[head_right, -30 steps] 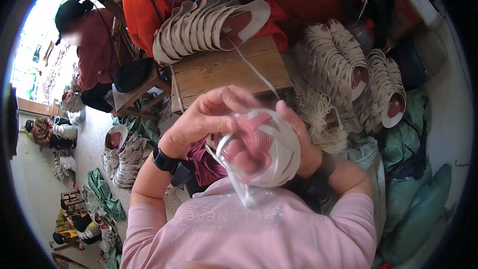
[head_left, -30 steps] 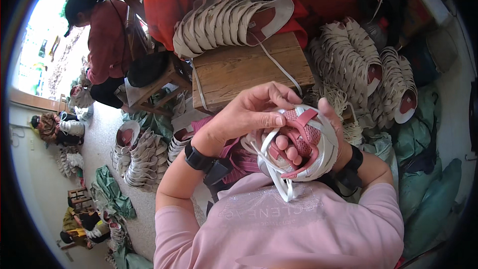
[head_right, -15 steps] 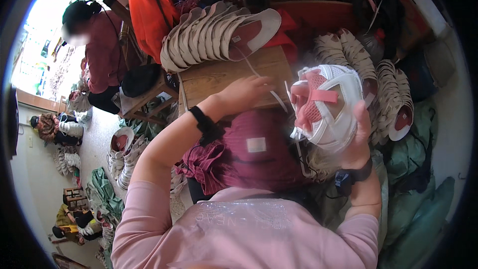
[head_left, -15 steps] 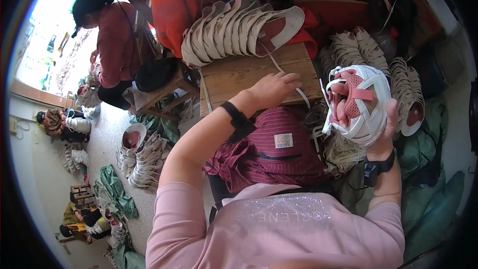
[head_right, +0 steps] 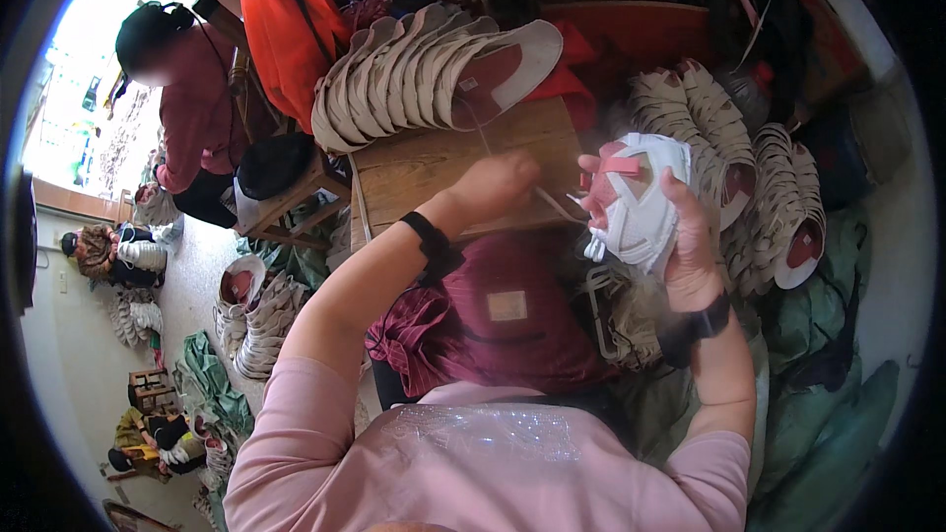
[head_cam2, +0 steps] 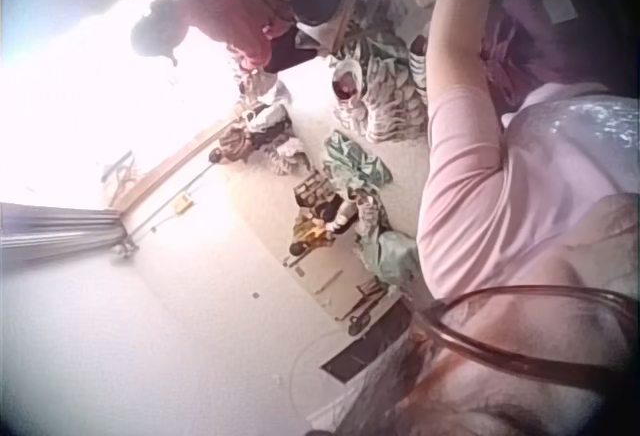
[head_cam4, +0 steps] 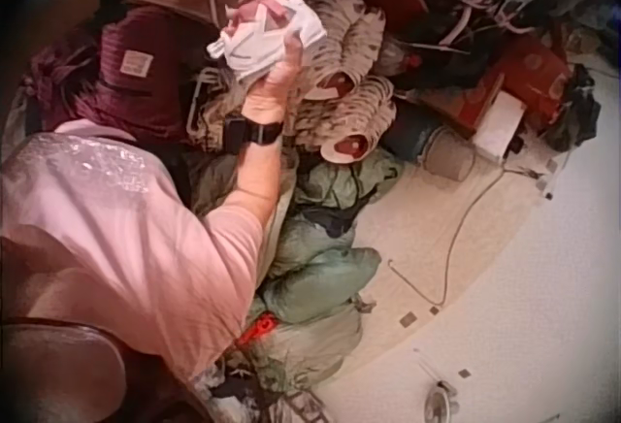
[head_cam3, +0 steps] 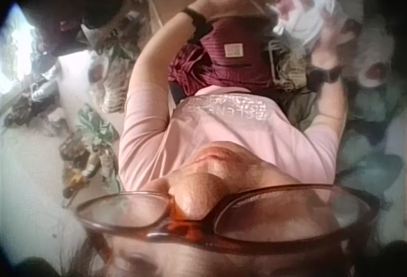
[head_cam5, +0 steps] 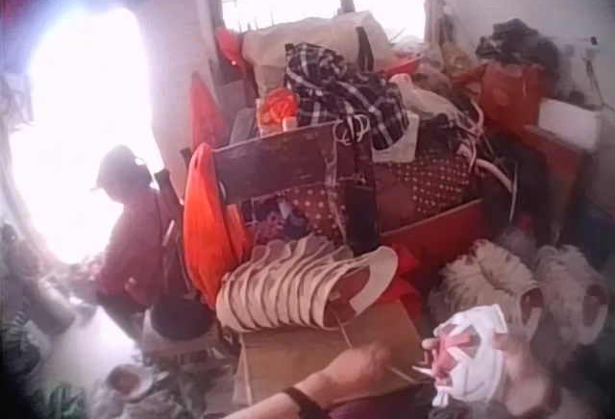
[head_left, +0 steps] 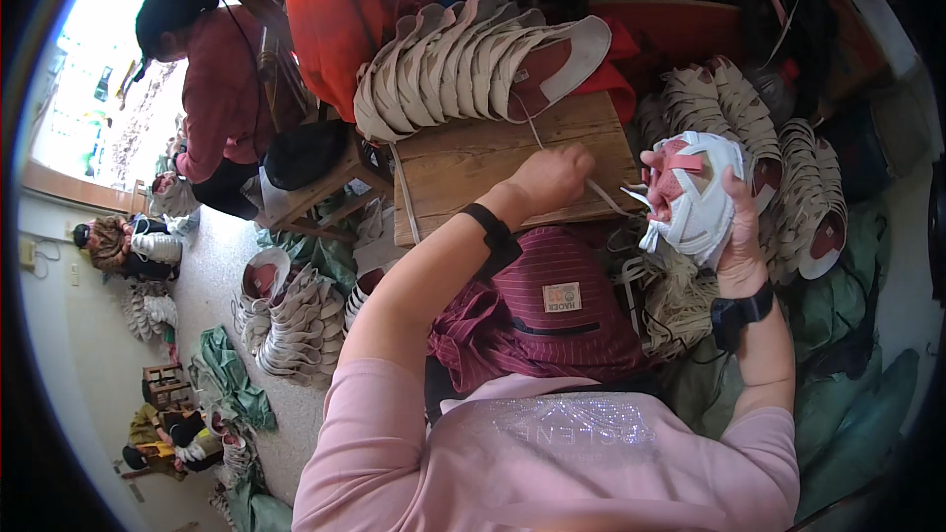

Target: Lacing a white and pink sneaker in a workshop environment.

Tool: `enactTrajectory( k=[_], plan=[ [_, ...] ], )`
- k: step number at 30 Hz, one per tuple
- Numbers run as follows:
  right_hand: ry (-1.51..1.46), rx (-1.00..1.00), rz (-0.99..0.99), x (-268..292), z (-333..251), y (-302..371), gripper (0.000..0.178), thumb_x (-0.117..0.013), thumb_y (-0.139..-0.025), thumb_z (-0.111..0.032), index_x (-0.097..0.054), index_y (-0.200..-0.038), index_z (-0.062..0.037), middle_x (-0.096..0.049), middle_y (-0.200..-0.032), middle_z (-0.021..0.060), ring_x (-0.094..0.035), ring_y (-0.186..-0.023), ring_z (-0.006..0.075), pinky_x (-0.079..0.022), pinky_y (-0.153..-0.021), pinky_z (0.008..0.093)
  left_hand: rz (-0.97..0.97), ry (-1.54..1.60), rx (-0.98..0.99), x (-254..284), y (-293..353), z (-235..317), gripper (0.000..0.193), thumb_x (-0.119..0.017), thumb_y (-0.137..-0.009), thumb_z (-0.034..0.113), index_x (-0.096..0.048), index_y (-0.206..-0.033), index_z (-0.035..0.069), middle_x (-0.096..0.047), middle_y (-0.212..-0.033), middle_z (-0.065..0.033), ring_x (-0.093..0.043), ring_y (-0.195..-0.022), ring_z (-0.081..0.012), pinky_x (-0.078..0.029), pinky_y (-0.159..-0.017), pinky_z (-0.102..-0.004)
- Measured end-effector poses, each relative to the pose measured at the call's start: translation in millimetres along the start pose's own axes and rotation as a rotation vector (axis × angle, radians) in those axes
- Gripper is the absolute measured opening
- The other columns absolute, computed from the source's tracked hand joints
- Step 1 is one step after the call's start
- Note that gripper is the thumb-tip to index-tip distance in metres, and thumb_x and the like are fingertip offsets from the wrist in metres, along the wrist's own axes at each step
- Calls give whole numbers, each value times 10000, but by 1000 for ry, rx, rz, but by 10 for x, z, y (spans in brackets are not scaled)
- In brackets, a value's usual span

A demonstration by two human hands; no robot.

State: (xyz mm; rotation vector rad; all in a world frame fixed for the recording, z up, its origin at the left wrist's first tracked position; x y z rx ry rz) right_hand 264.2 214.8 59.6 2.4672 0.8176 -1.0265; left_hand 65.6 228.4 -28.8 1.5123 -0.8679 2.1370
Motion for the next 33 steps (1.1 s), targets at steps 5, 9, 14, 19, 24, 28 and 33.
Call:
enactTrajectory(
  k=[5,9,14,19,24,28,33],
  plan=[
    [202,-55,-13,-26,153,-259,726,-638,-860,-432,-378,-1372,13,-485,-1339,234,-632,-1016,317,-556,-801,378,264,338,382,254,0,-140,145,-614,-784,100,-547,-892,30,-601,-853,-165,-614,-789,-359,-507,-685,-437],
    [399,-191,-75,-19,366,-460,625,-562,-925,-386,-380,-1381,1,-552,-1268,142,-617,-1053,234,-518,-860,318,279,463,476,376,22,-82,166,-636,-782,104,-563,-907,22,-616,-885,-170,-613,-820,-360,-502,-702,-426],
    [383,-294,-90,0,624,-651,453,-537,-956,-340,-511,-1285,-30,-604,-1107,35,-587,-940,103,-481,-808,258,336,578,518,390,175,-57,154,-610,-809,62,-586,-946,-4,-625,-915,-194,-606,-864,-378,-496,-739,-412],
    [452,-288,-119,-2,732,-824,391,-537,-962,-295,-584,-1225,-10,-593,-1144,44,-544,-1045,116,-429,-915,270,489,642,552,301,351,-163,145,-587,-834,13,-593,-978,-8,-633,-914,-185,-628,-849,-326,-501,-739,-369],
    [686,-195,-167,-53,695,-1229,341,-558,-911,-213,-539,-1205,-41,-609,-1029,40,-578,-907,116,-478,-791,265,548,679,718,311,433,-351,243,-570,-823,-1,-604,-1064,16,-643,-918,-137,-629,-832,-250,-503,-753,-337],
    [1219,328,-190,-197,559,-1536,389,-597,-892,-208,-522,-1218,-9,-629,-1069,87,-609,-972,191,-483,-854,325,715,615,630,323,413,-329,419,-609,-800,46,-519,-1204,-16,-584,-1133,-208,-577,-1070,-301,-455,-926,-356],
    [1371,691,-44,-325,565,-1737,516,-665,-857,-257,-475,-1270,-10,-626,-1127,182,-596,-1065,362,-459,-911,386,674,383,722,198,502,-264,483,-610,-840,92,-418,-1255,-65,-547,-1146,-228,-572,-1081,-307,-490,-907,-341]
  ],
)
Point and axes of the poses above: each hand's wrist, its own y-axis away from the middle knuckle, its own x-axis out of the back of the hand, z = x × y, the point moved 5 cm from there along -y, towards the middle knuckle
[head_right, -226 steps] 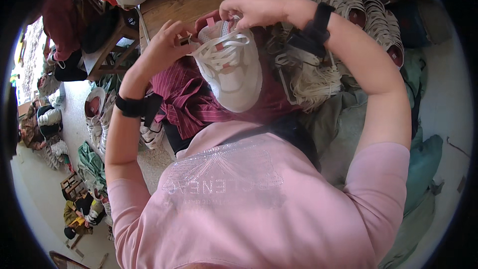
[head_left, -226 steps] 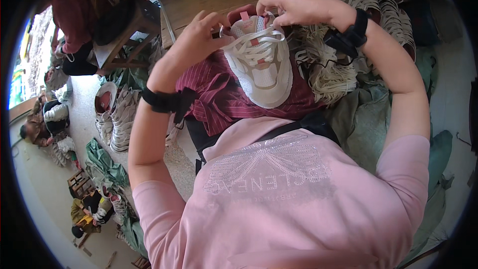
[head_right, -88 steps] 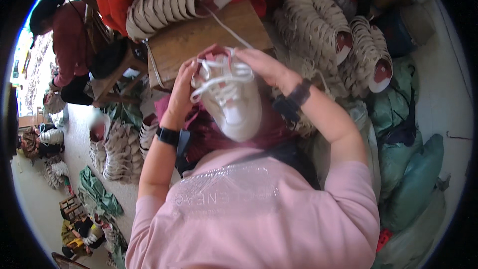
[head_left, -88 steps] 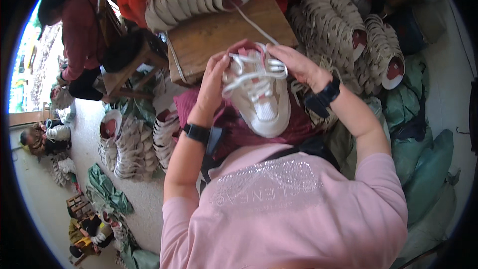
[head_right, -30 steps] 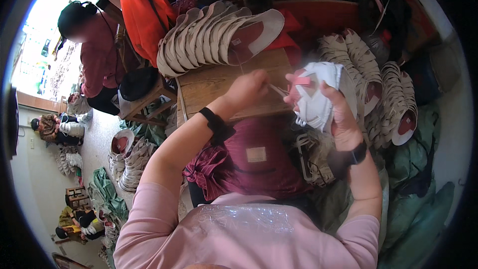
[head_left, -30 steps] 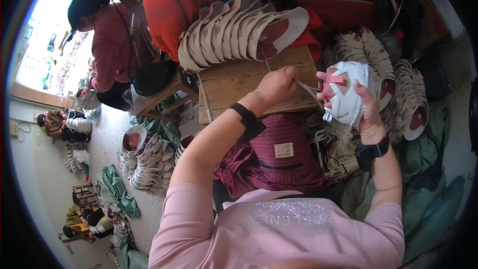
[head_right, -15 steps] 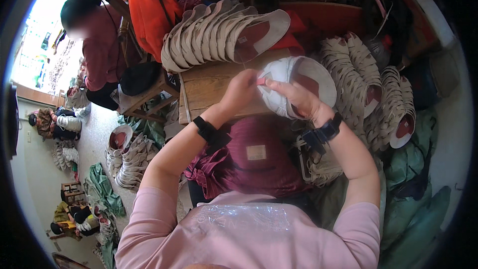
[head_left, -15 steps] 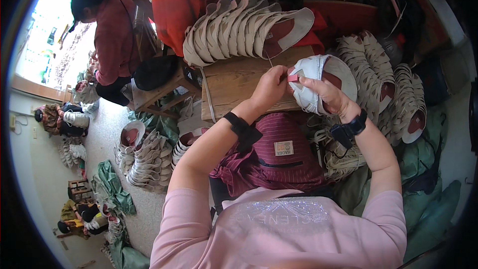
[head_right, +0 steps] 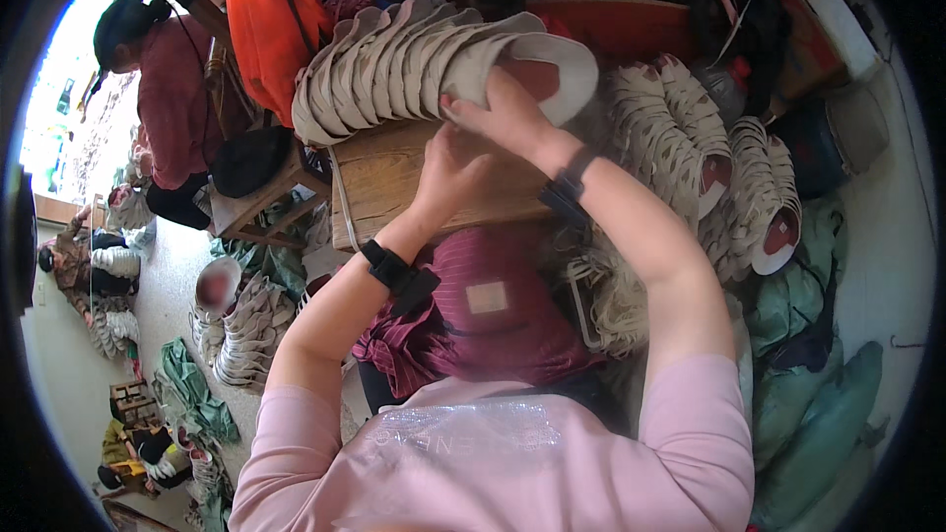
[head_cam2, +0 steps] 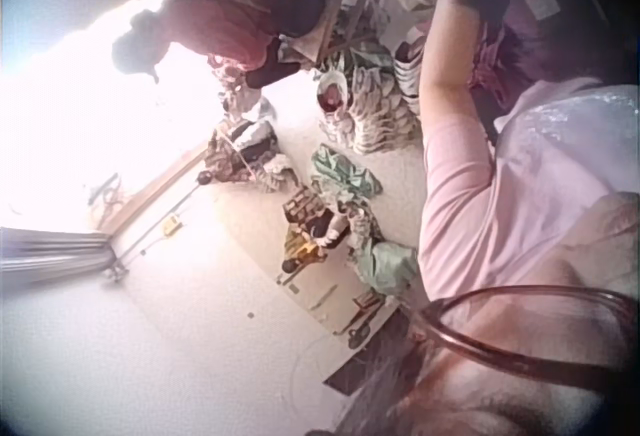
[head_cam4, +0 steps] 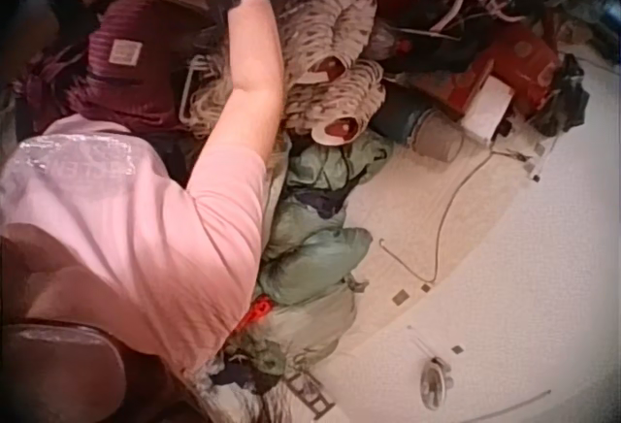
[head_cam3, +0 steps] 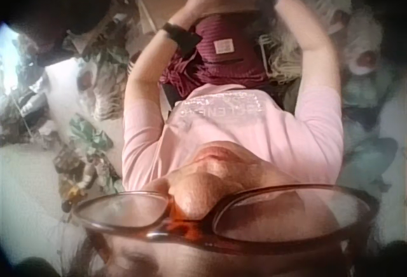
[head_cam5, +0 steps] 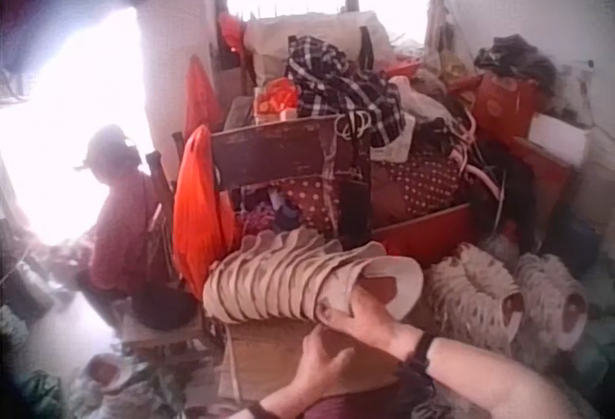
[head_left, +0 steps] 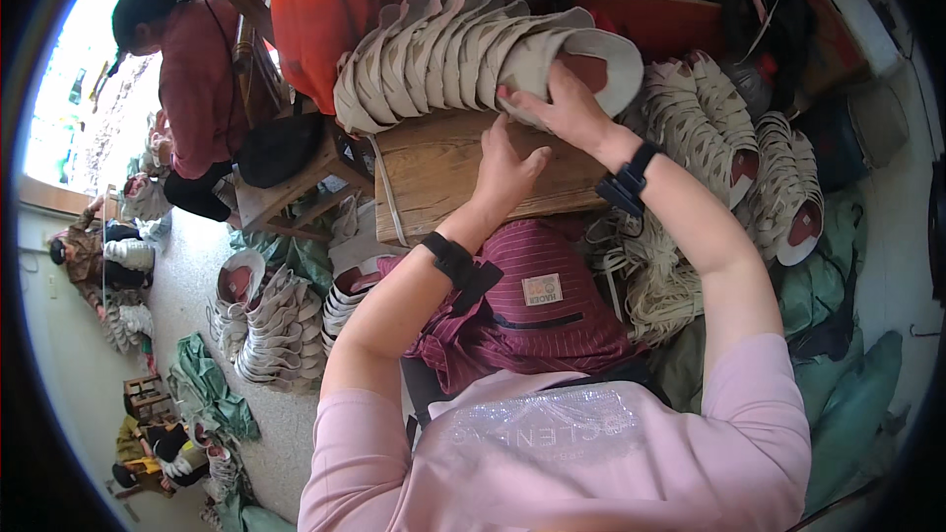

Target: Lacing a white and pink sneaker in a workshop environment.

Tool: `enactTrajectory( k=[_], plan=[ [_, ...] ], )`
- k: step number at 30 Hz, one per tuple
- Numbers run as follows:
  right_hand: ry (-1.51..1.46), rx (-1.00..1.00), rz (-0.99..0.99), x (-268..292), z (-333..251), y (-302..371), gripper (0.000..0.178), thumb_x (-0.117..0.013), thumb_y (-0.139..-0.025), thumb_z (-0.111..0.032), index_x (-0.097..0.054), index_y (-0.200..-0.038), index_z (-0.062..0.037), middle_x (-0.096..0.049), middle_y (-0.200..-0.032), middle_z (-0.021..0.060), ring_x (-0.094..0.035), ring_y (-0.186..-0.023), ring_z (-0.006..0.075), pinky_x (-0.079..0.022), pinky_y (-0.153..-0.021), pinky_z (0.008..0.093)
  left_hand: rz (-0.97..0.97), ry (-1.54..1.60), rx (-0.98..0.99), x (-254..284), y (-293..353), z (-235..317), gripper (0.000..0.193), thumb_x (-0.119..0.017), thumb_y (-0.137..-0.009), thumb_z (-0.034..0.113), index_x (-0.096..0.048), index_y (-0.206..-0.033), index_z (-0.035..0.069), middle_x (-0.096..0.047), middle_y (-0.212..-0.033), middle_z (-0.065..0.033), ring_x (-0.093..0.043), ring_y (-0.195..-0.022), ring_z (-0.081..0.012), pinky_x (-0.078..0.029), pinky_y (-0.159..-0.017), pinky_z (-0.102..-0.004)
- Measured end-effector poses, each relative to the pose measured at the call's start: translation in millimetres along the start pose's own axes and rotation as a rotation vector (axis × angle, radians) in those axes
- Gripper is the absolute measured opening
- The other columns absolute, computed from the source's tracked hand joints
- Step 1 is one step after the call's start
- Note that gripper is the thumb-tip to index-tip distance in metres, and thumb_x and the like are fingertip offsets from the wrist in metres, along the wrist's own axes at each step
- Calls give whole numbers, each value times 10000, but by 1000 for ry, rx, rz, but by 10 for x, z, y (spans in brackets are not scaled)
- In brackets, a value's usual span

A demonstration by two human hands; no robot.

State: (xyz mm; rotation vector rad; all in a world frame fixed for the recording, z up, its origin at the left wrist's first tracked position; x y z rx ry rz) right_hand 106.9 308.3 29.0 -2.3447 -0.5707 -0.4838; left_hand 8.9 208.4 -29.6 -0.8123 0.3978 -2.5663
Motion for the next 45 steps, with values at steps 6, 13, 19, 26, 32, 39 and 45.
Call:
enactTrajectory(
  k=[6,13,19,26,32,39,45],
  plan=[
    [130,-434,-437,-265,467,-61,528,-698,-809,-377,-606,-1079,67,-653,-983,260,-639,-912,363,-485,-800,414,-530,957,836,-316,-42,-103,384,-623,-890,175,-532,-1182,-56,-633,-1047,-177,-650,-930,-242,-532,-826,-303],
    [140,-195,-242,-149,51,-160,480,-646,-804,-423,-674,-954,32,-670,-856,233,-646,-853,382,-493,-780,434,-300,797,189,-451,-245,-170,242,-524,-937,100,-544,-1114,-64,-626,-1062,-137,-650,-901,-230,-554,-819,-327],
    [545,-61,-367,-9,185,-117,320,-615,-837,-338,-675,-842,-24,-665,-899,196,-635,-862,384,-496,-754,463,12,1171,962,-596,-353,-258,206,-501,-942,61,-533,-1100,-69,-620,-1054,-163,-636,-935,-266,-558,-815,-374],
    [785,20,-471,362,162,147,186,-601,-837,-235,-665,-822,-61,-643,-820,163,-557,-889,326,-414,-799,453,-30,1262,914,-585,-468,-552,200,-505,-951,62,-509,-1098,-74,-583,-1131,-196,-599,-1042,-310,-511,-958,-410],
    [108,-491,-473,554,277,395,214,-517,-886,-137,-670,-953,-3,-663,-795,129,-658,-740,233,-510,-698,370,-252,1137,975,-458,-446,-440,218,-492,-960,64,-493,-1135,-65,-563,-1182,-207,-578,-1102,-320,-493,-975,-412],
    [20,-519,-201,575,506,635,424,-395,-946,-28,-394,-1369,-9,-558,-1253,213,-696,-733,205,-538,-668,277,-398,999,911,-97,-170,-303,365,-551,-956,143,-471,-1242,-69,-597,-1174,-189,-615,-1048,-273,-506,-916,-360],
    [-358,-756,51,682,780,1120,415,-366,-970,-50,-367,-1384,-39,-554,-1204,197,-691,-824,246,-550,-701,308,-38,896,827,1378,578,-955,389,-550,-955,144,-468,-1290,-39,-641,-1120,-198,-664,-966,-268,-544,-824,-338]
  ],
)
Point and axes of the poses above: each hand's wrist, its own y-axis away from the middle knuckle, its own x-axis out of the back of the hand, z = x × y, the point moved 5 cm from there along -y, towards the middle knuckle
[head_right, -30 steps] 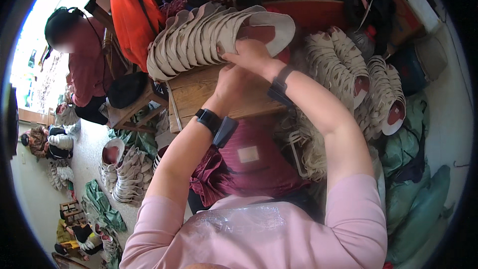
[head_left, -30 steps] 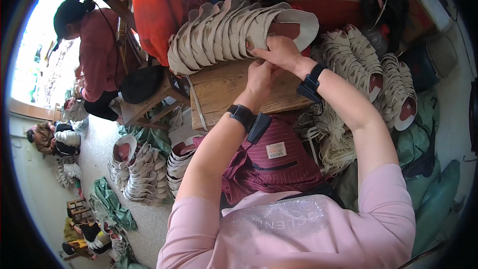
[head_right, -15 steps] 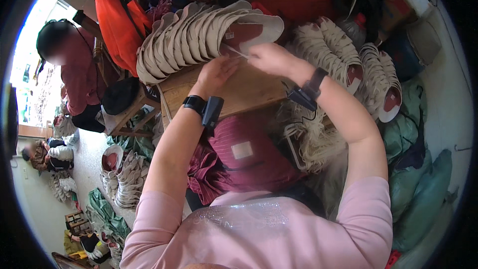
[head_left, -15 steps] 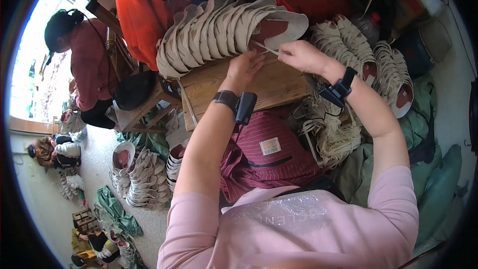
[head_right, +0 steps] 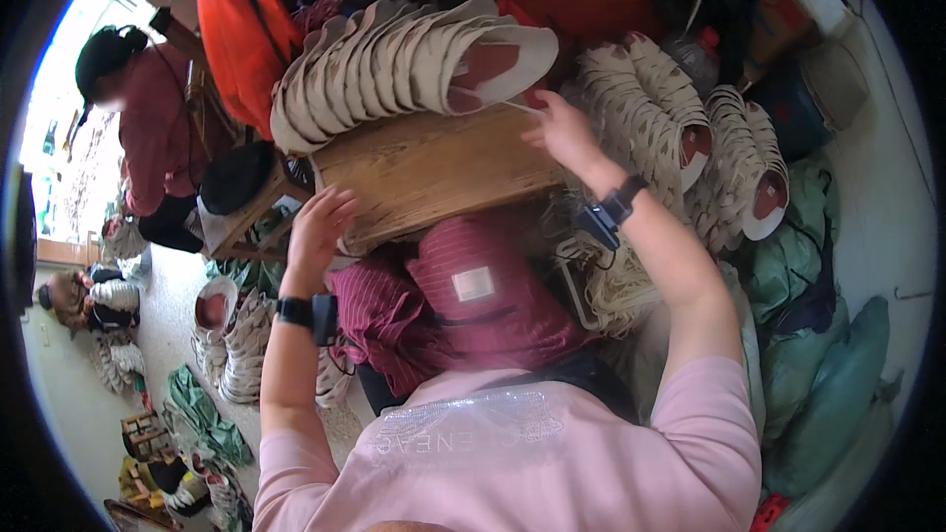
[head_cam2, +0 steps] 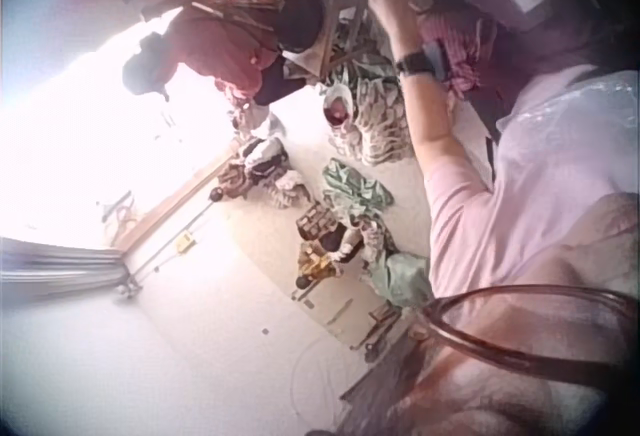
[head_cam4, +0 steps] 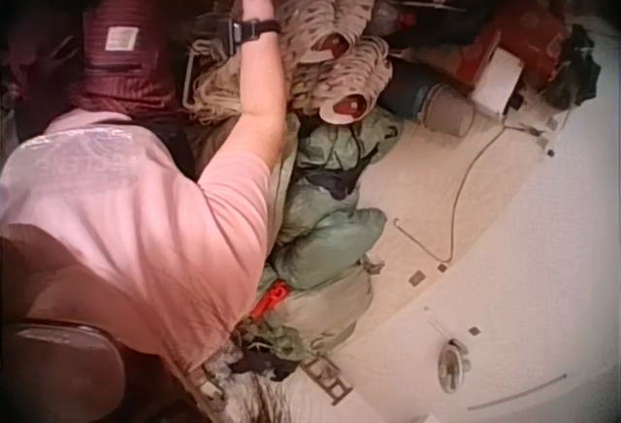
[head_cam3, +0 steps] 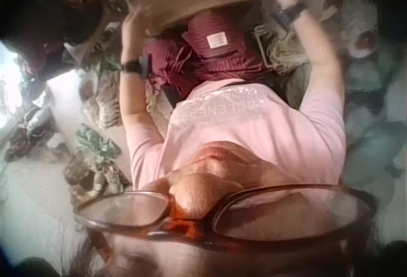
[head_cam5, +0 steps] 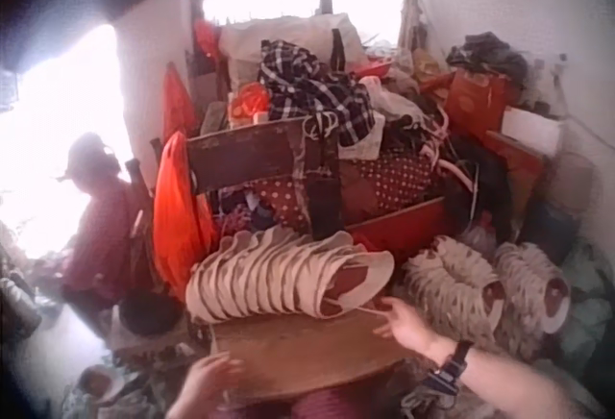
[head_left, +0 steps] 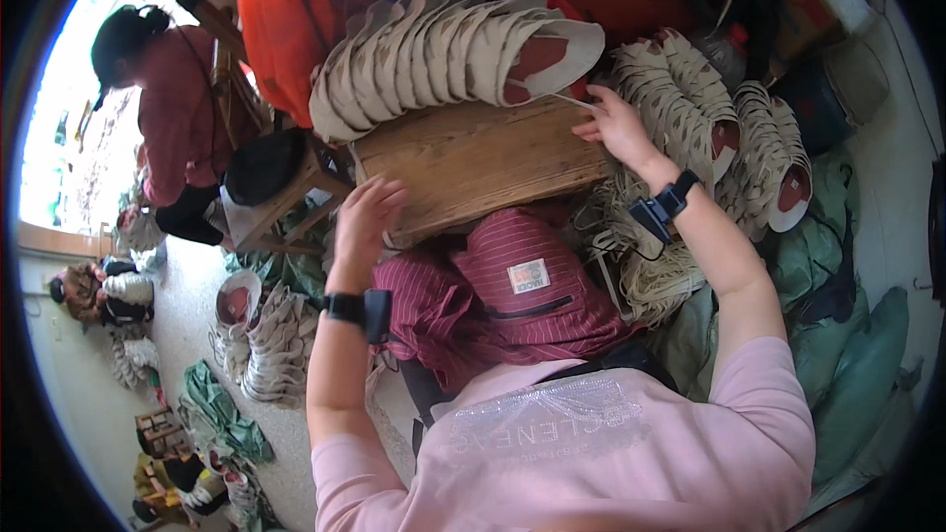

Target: Lacing a white and pink sneaker in a workshop environment.

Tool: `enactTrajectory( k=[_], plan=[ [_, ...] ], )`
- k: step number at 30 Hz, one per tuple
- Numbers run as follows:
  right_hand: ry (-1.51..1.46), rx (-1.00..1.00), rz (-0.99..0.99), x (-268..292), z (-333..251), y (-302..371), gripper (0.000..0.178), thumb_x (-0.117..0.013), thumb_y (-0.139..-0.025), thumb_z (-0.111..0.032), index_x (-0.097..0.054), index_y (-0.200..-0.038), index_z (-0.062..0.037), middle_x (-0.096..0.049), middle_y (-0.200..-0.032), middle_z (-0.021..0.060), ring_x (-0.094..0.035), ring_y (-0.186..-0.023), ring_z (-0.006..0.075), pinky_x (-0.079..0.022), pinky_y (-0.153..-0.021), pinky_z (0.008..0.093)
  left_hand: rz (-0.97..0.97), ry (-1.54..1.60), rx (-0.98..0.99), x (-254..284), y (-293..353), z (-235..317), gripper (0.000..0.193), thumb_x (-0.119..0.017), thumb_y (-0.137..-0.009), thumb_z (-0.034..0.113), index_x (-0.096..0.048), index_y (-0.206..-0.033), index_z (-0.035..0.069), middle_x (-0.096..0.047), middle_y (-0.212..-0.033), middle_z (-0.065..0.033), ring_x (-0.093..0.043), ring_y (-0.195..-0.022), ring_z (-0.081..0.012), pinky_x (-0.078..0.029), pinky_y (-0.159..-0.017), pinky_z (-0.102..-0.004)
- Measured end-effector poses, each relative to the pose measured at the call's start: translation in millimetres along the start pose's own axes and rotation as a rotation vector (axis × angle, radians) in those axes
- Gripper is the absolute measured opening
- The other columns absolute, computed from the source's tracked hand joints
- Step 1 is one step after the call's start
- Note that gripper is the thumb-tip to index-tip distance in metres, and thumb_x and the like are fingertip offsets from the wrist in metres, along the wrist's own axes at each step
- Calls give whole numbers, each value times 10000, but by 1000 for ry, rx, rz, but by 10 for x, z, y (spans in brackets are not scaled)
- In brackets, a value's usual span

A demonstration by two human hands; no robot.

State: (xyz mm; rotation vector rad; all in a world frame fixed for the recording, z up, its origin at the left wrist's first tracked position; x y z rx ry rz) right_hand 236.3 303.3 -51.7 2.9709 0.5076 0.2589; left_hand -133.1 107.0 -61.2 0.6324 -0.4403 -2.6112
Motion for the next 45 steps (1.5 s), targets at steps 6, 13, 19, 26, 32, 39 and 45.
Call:
enactTrajectory(
  k=[6,13,19,26,32,39,45],
  plan=[
    [129,-124,-19,-90,295,73,285,-414,-992,-149,-525,-1219,-18,-656,-990,106,-649,-667,159,-517,-623,273,535,66,-56,2698,1121,-618,342,-574,-944,188,-541,-1241,22,-669,-1079,-128,-670,-853,-190,-539,-686,-264],
    [419,-19,-46,351,443,144,279,-485,-987,-174,-578,-1212,-38,-667,-899,36,-572,-625,78,-466,-581,222,1098,170,255,3679,2522,-2147,142,-547,-907,153,-594,-983,43,-676,-910,-85,-648,-731,-159,-516,-596,-255],
    [630,-50,-128,364,337,364,280,-521,-993,-236,-607,-1182,-49,-640,-828,6,-527,-599,42,-409,-556,186,1213,136,514,3922,3237,-3430,129,-586,-904,176,-583,-873,50,-621,-713,-51,-620,-599,-198,-500,-519,-295],
    [560,-183,-177,407,256,675,294,-508,-1000,-204,-554,-1243,-46,-639,-871,10,-541,-624,45,-421,-568,181,1267,-875,29,3942,2445,-3103,250,-600,-868,200,-586,-677,41,-584,-637,-129,-586,-609,-334,-467,-591,-435],
    [668,-274,-194,528,295,1074,228,-512,-991,-171,-578,-1168,-44,-615,-851,10,-532,-625,56,-424,-567,183,584,-1496,-58,3391,1070,-1934,359,-646,-807,244,-609,-1130,92,-586,-1206,-115,-514,-1146,-311,-427,-925,-443],
    [951,-259,-280,641,317,1581,162,-521,-958,-99,-603,-1055,2,-619,-834,27,-556,-762,85,-451,-695,230,-34,-2153,-343,3314,466,-1956,466,-558,-856,233,-514,-1302,106,-470,-1385,-78,-316,-1388,-268,-256,-1124,-505],
    [1179,-322,-348,620,278,1781,178,-545,-896,-97,-607,-1022,13,-641,-895,192,-637,-834,303,-480,-777,330,68,-2276,-75,3367,411,-2325,233,-512,-857,194,-728,-822,114,-698,-832,-76,-651,-832,-235,-271,-1074,-518]
  ],
)
Point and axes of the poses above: each hand's wrist, its own y-axis away from the middle knuckle, its own x-axis out of the back of the hand, z = x × y, the point moved 5 cm from there along -y, towards the middle knuckle
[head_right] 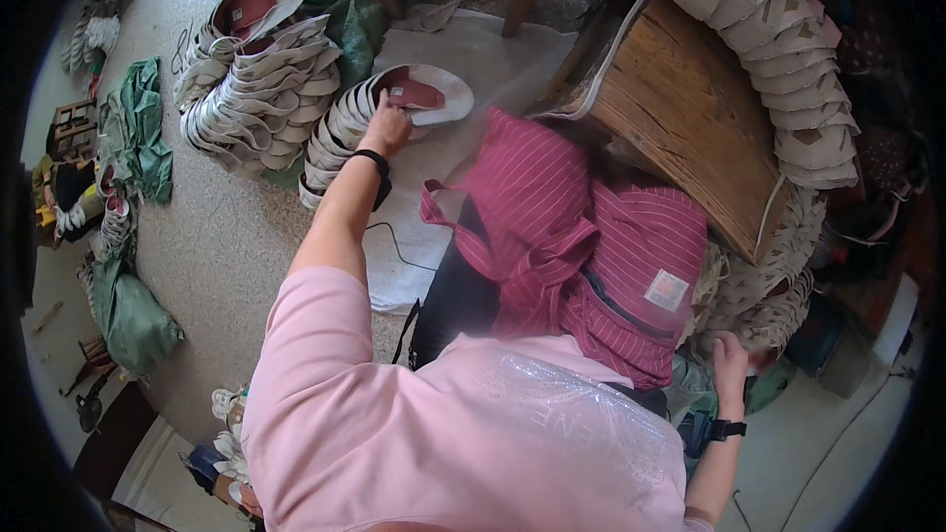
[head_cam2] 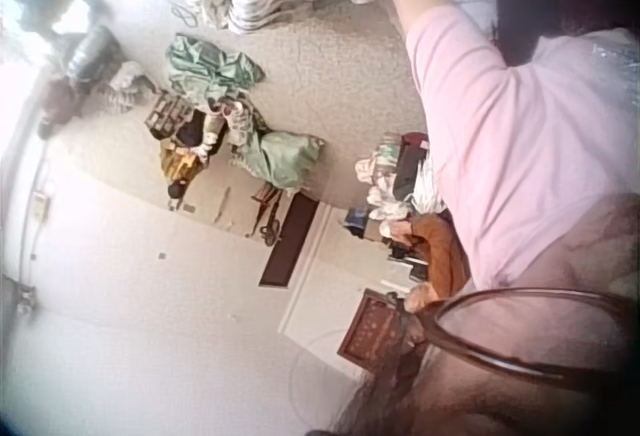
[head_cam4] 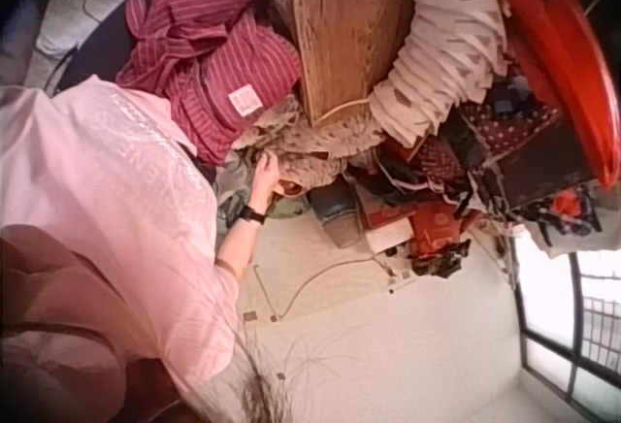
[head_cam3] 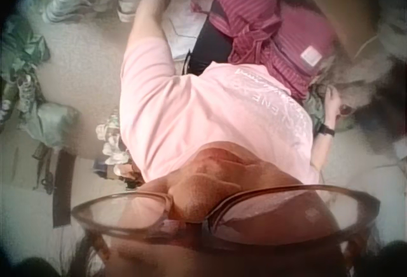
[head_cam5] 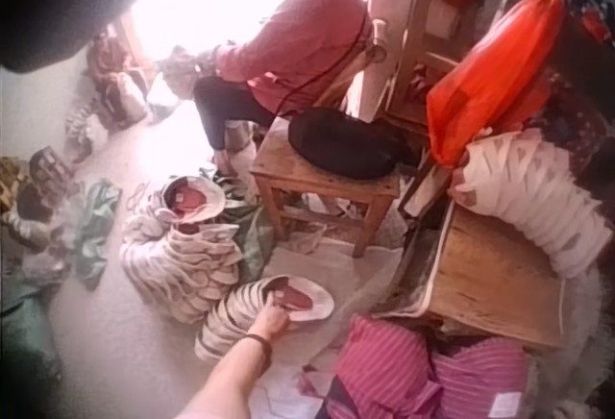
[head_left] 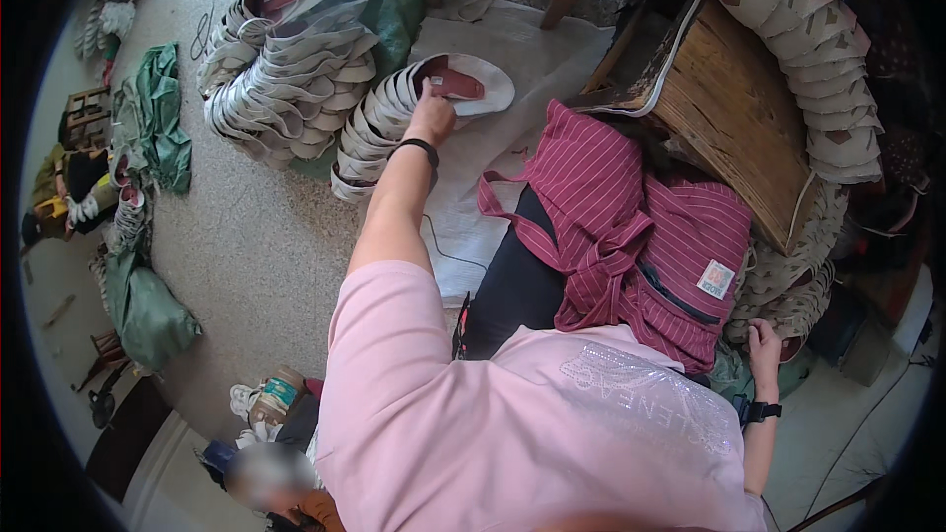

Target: Lacing a white and pink sneaker in a workshop environment.

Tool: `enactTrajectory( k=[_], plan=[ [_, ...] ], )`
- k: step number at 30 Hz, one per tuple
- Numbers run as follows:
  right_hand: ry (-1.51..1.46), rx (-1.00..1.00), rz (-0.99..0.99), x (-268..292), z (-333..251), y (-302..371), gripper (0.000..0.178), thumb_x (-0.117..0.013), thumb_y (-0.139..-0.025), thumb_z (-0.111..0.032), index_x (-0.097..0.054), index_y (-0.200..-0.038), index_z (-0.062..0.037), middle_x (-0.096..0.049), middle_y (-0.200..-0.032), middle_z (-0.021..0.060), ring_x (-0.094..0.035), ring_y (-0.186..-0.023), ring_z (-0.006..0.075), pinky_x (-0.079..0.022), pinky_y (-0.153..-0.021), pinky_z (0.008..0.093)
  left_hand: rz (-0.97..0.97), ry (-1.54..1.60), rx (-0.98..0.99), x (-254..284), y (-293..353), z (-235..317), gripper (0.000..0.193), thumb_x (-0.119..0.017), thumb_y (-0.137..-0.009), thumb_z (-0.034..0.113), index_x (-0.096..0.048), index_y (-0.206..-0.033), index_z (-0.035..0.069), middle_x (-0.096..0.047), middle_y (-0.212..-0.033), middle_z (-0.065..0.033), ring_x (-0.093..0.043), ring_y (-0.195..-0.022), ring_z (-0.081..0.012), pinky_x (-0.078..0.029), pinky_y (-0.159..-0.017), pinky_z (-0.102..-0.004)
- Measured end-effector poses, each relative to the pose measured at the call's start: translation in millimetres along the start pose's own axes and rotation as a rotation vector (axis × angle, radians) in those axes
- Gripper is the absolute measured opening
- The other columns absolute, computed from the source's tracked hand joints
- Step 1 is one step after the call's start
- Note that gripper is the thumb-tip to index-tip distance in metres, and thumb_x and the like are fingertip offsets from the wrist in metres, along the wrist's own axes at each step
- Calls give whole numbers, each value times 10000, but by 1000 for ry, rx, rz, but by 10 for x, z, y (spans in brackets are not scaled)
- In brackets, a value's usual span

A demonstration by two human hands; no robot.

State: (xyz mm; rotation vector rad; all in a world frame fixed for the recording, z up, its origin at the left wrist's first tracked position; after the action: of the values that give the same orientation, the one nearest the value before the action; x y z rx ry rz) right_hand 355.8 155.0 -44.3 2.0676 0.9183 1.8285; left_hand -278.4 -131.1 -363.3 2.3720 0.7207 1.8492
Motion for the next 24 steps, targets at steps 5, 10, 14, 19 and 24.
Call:
enactTrajectory(
  k=[5,10,14,19,24],
  plan=[
    [49,138,2,-10,-230,-9,183,-546,-894,-94,-612,-1028,12,-650,-900,194,-648,-855,311,-488,-784,341,-80,260,-263,-28,226,623,217,-518,-814,179,-714,-721,162,-708,-794,-83,-678,-757,-223,-423,-786,-409],
    [14,223,-53,-144,-396,-227,181,-546,-911,-87,-608,-1048,14,-633,-867,129,-603,-796,215,-477,-729,306,137,691,-142,-390,778,1337,149,-532,-810,192,-668,-783,136,-671,-806,-122,-646,-831,-292,-419,-845,-435],
    [40,269,-73,-113,-585,-232,174,-545,-929,-84,-601,-1061,15,-612,-830,64,-556,-742,119,-463,-677,267,125,824,-12,-203,834,1661,195,-510,-854,215,-647,-789,91,-669,-821,-148,-629,-850,-339,-448,-825,-459],
    [-99,249,-113,-68,-466,-251,161,-538,-943,-95,-601,-1055,2,-604,-828,11,-551,-745,99,-457,-688,244,-63,1343,337,484,837,1130,217,-503,-911,227,-603,-864,40,-657,-896,-182,-630,-836,-402,-496,-700,-478],
    [-299,290,-59,97,-999,-393,159,-528,-952,-95,-615,-1051,-6,-598,-806,5,-538,-685,73,-442,-627,215,445,1339,471,1326,891,297,286,-481,-973,284,-555,-886,22,-596,-850,-251,-572,-805,-460,-450,-666,-495]
  ],
)
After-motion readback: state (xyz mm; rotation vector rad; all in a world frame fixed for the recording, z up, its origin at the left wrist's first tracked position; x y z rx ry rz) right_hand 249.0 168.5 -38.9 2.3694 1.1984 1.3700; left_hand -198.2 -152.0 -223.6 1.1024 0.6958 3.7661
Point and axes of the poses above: each hand's wrist, its own y-axis away from the middle knuckle, its own x-axis out of the back of the hand, z = x × y, the point moved 5 cm from there along -y, towards the middle knuckle
